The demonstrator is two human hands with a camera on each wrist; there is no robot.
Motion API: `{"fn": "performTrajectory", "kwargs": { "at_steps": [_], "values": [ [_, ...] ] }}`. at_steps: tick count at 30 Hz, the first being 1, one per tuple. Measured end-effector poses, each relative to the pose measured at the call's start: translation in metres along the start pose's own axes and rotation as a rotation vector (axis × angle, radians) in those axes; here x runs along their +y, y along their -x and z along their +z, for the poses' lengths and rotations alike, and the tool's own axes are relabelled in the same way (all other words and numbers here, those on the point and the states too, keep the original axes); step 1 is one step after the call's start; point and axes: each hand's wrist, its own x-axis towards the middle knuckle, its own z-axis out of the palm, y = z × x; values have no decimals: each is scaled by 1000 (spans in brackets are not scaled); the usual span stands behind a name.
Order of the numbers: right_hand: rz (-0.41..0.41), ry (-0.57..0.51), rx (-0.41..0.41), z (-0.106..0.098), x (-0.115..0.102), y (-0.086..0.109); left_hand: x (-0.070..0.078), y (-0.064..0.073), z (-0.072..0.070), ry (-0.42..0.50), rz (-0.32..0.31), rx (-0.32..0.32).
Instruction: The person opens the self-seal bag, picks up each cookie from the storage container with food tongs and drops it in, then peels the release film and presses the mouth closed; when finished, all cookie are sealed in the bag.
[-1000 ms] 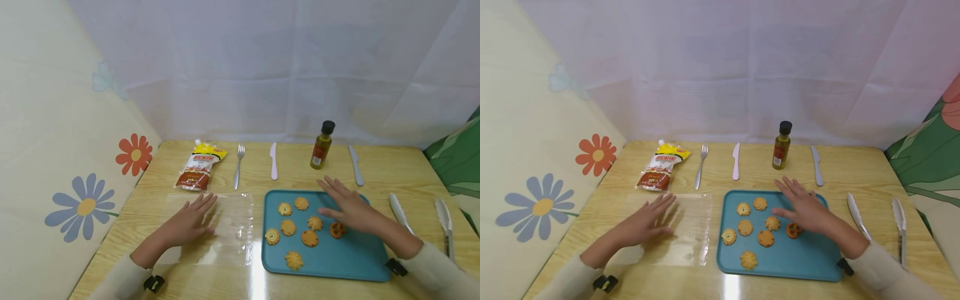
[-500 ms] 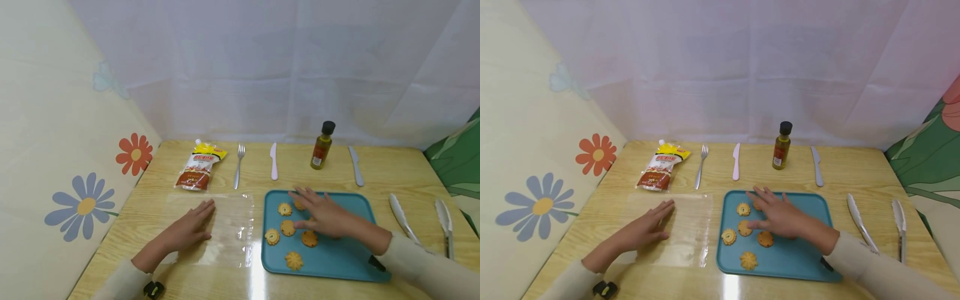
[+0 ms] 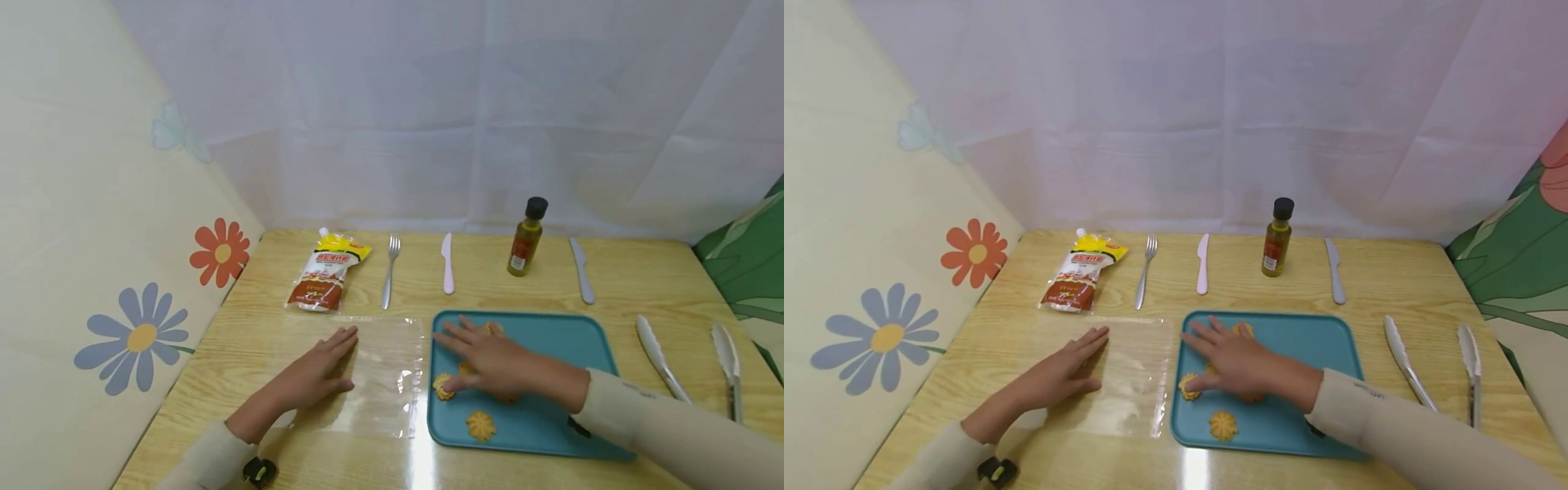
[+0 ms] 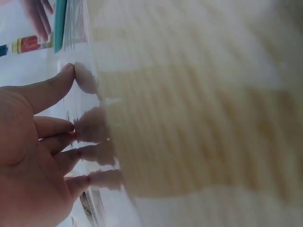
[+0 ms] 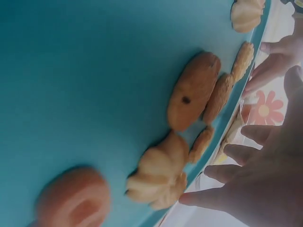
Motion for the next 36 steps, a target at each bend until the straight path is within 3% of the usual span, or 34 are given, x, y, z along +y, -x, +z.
{"fn": "performTrajectory", "kwargs": {
  "at_steps": [25,31,36],
  "values": [
    [19,95,-112,13,-20,-32,3,-12,5,-6,9,-8],
    [17,104,-114,14,-19,-34,2,-11,5,33,8,22],
    [6,104,-119,14,-18,-35,0,-7,2,72,-29,92]
  ]
}}
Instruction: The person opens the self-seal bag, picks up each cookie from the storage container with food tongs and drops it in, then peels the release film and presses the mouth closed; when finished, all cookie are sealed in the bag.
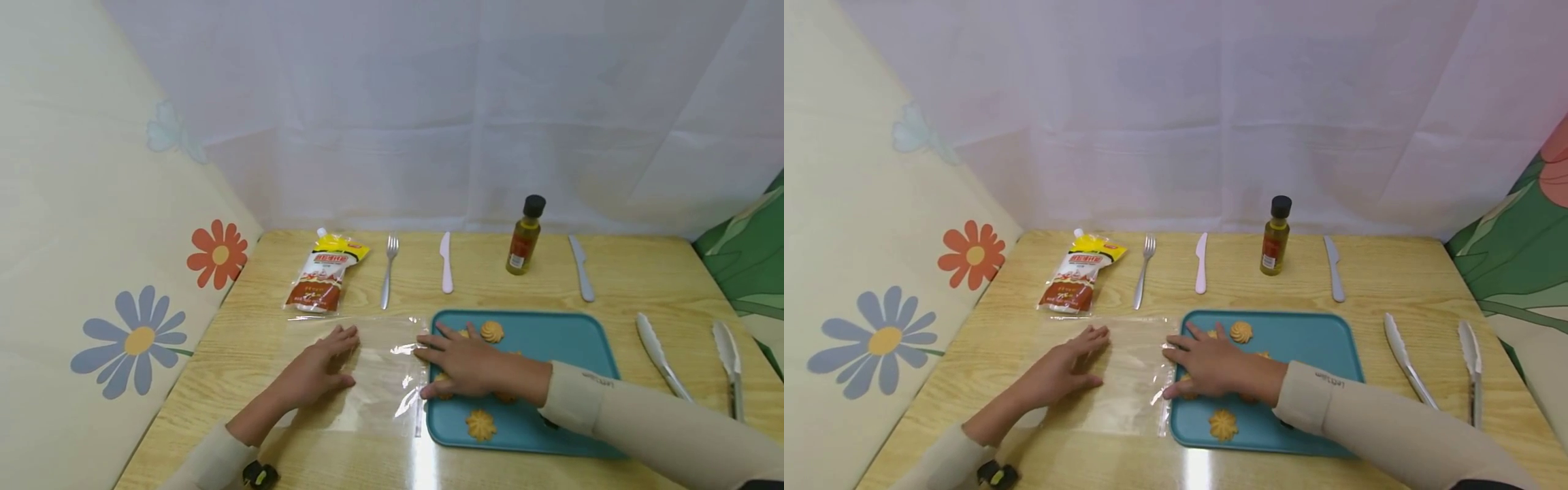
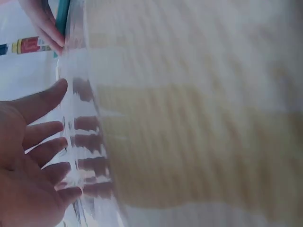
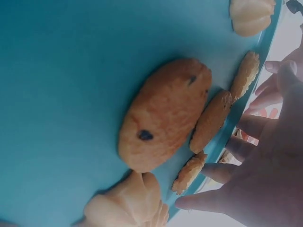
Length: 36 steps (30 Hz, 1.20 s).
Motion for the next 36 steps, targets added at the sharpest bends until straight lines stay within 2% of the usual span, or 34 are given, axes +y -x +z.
{"fn": "performTrajectory", "kwargs": {
  "at_steps": [4,12,28,36],
  "values": [
    [-3,-3,-7,-1,-1,0,-1,6,-4,23,-52,39],
    [-9,-11,-14,-4,-4,2,-5,12,-5,84,-95,46],
    [5,-6,-19,-5,-3,1,-5,9,-3,163,-96,122],
    [6,-13,-18,-6,-3,3,-8,7,-4,174,-66,165]
  ]
}}
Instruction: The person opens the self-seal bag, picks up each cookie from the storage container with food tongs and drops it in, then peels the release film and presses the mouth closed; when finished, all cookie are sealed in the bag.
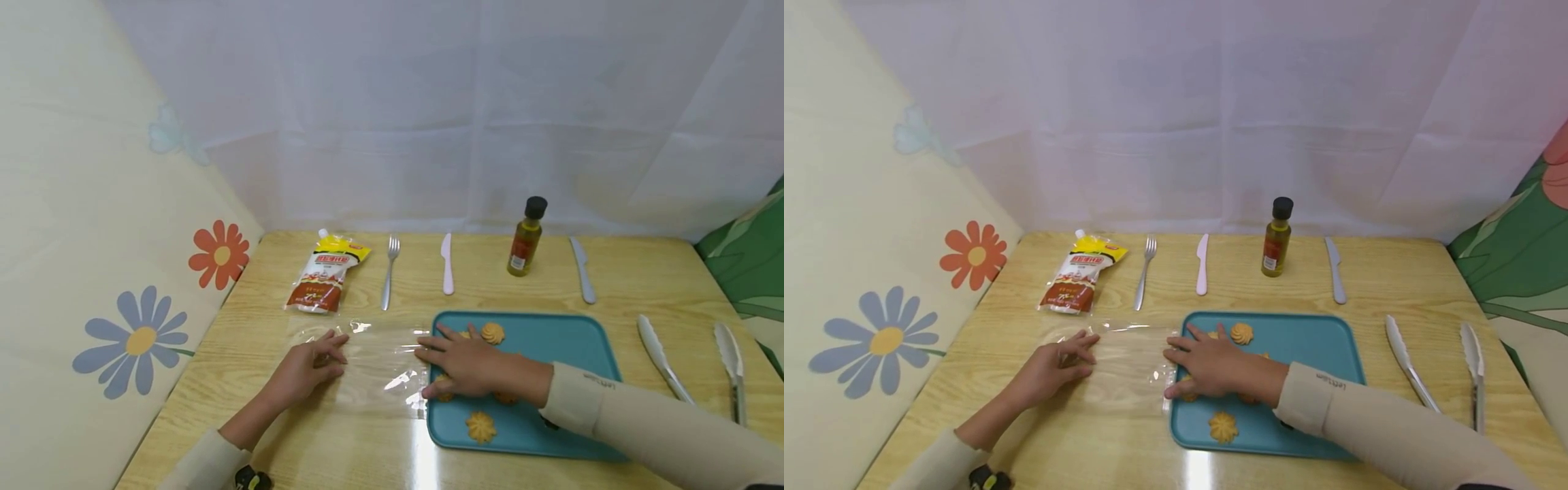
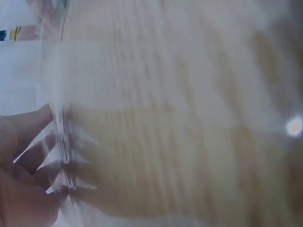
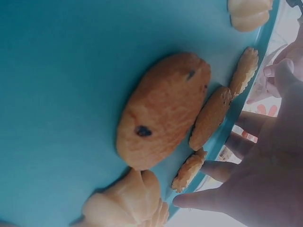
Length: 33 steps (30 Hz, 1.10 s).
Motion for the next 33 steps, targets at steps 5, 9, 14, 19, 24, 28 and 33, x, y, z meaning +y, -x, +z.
{"fn": "performTrajectory", "kwargs": {
  "at_steps": [5,9,14,19,24,28,33],
  "values": [
    [-3,3,9,2,1,0,-1,-1,-1,39,-19,2],
    [0,3,14,2,0,0,-2,-1,-3,91,-43,-13],
    [-8,2,19,2,0,1,-8,-1,-4,179,-81,-29],
    [-15,-1,20,2,2,-1,-14,0,-6,277,-79,-22],
    [-15,3,16,2,3,-2,-21,-1,-10,353,-97,-22],
    [-16,-4,12,2,4,-3,-25,-2,-15,400,-151,-30],
    [-17,-10,10,3,4,-3,-27,-1,-20,496,-171,-47]
  ]
}}
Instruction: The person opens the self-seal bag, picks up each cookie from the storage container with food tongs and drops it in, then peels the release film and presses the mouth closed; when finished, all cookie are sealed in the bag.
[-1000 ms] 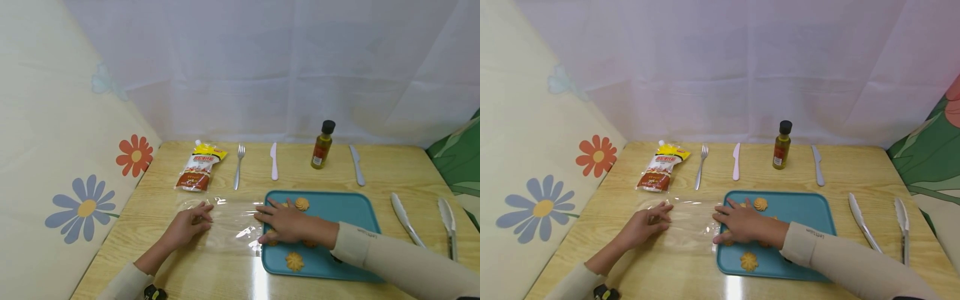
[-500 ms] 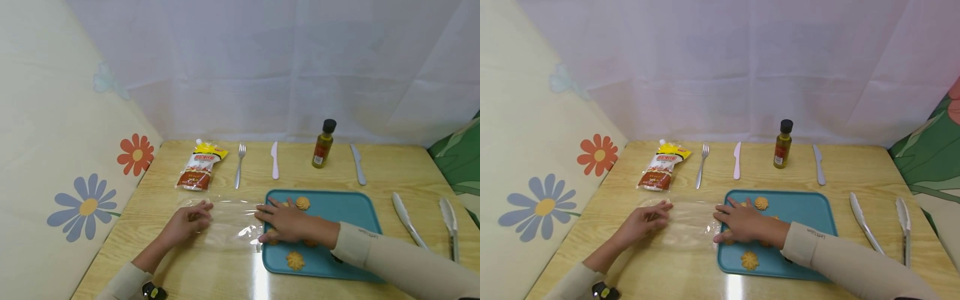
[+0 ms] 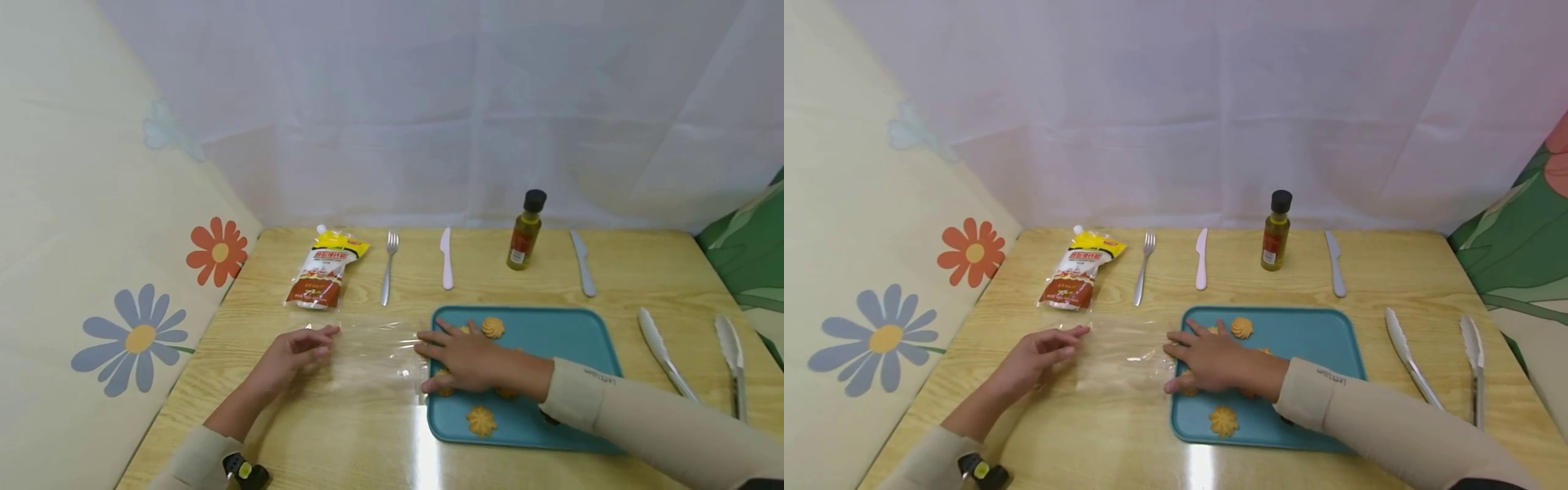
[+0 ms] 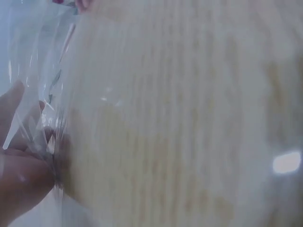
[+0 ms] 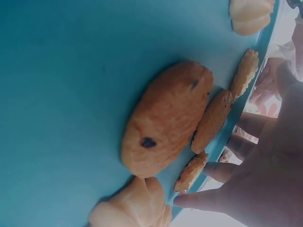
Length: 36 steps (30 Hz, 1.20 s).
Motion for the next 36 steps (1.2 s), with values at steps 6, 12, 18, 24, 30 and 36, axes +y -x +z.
{"fn": "performTrajectory", "kwargs": {
  "at_steps": [6,12,18,24,30,36],
  "values": [
    [6,-16,6,-2,-1,2,2,1,-2,87,-23,-18],
    [-27,-42,45,-3,-2,8,-1,-1,-2,101,-23,-32],
    [-38,-53,113,-2,2,23,-3,-1,-2,99,-22,-36],
    [-22,-78,205,-1,12,44,-3,-1,-1,106,-12,-43],
    [49,-114,276,-2,23,66,-3,-1,-1,81,-10,-38],
    [113,-124,341,0,32,90,-3,0,-1,66,-17,-30]
  ]
}}
